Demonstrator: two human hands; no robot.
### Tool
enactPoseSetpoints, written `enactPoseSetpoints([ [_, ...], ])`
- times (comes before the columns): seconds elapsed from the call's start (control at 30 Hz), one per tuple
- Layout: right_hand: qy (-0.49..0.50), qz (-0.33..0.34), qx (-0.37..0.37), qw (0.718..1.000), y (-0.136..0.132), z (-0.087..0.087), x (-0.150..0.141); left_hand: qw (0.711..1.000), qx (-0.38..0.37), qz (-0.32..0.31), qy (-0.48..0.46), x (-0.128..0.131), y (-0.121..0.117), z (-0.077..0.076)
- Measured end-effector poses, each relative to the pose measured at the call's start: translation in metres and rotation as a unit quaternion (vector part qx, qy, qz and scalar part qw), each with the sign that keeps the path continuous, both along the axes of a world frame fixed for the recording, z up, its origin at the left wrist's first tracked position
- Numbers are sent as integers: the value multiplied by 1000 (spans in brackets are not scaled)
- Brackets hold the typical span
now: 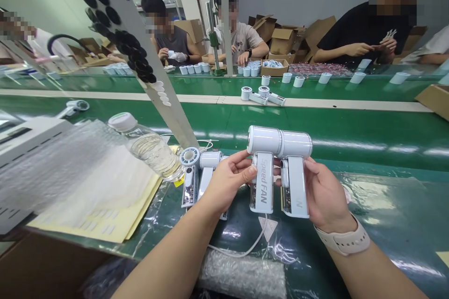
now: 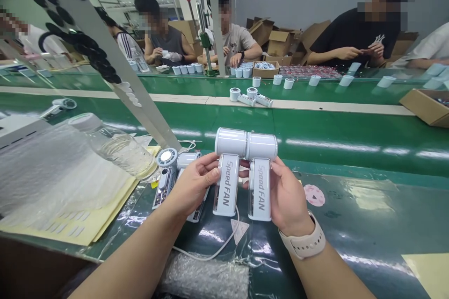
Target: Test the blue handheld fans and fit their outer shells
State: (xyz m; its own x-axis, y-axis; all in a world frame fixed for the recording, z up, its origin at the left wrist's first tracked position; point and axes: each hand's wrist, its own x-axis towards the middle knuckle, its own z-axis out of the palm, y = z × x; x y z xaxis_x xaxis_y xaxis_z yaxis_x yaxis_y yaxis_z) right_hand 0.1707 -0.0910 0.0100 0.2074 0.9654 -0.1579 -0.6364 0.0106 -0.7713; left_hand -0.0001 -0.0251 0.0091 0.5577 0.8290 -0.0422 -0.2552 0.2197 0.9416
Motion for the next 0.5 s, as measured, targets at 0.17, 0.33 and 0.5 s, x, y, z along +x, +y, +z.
enactPoseSetpoints([
  [0.17,-37,-3,37,999,-2,-2,1,1000,14,-16,15,-3,0,3],
  [0.33,-174,-19,96,980,-5,-14,8,991,118,-2,66,-6,-2,8],
  [0.5,-375,-20,194,906,-13,-8,17,933,336,73,106,-7,-2,5],
])
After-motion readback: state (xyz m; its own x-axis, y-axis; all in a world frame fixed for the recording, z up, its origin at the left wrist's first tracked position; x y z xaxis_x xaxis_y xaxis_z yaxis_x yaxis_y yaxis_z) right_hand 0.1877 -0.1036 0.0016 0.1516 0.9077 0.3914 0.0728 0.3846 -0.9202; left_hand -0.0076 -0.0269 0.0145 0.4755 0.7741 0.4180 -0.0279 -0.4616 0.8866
